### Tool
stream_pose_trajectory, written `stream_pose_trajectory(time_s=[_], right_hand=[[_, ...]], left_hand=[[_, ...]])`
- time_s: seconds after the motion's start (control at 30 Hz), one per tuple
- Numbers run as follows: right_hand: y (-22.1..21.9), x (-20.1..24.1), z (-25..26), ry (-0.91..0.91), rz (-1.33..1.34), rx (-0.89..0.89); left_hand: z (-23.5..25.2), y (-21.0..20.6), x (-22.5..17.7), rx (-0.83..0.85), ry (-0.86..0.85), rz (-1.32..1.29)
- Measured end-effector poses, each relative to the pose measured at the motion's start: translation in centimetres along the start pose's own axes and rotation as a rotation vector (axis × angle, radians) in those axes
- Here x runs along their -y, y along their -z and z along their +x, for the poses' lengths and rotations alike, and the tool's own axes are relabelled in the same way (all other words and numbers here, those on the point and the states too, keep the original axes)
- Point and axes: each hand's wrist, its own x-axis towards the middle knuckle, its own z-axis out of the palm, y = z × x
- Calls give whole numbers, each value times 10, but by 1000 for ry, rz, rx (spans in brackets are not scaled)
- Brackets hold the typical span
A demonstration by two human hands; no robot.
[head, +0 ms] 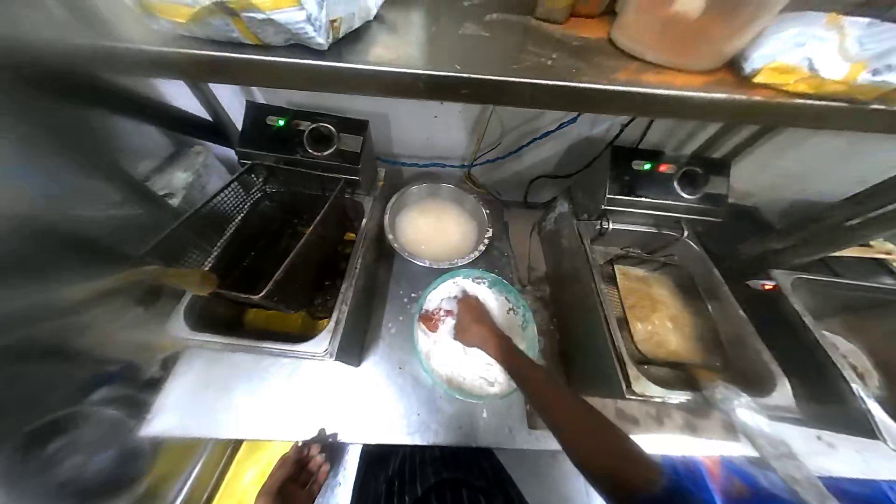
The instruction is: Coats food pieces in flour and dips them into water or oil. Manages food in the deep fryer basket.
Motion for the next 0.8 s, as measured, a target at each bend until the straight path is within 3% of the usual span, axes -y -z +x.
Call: stream_pose_trajectory(time_s=[0.07,0.17,0.27,0.4,0.5,0.63,0.73,0.8], right_hand=[[23,-14,-12,66,111,-73],[50,-26,-28,-36,160,11],[56,-29,-34,-74,115,8],[50,-35,-42,-19,340,-16],[58,-28,-42,22,252,-11],[62,-25,-34,-149,31,-75],[43,-32,-24,-214,-28,-124],[32,-38,-20,-163,-31,-56]], left_hand=[[-2,9,2,-11,-11,-15],[-6,25,11,-61,-17,-19],[-4,29,16,-54,-17,-18],[-6,18,13,-53,-21,-29],[-6,7,9,-61,-20,-32],[-2,7,10,-24,-15,-44],[-1,10,14,-18,-1,-45],[-1,7,15,-6,6,-21]])
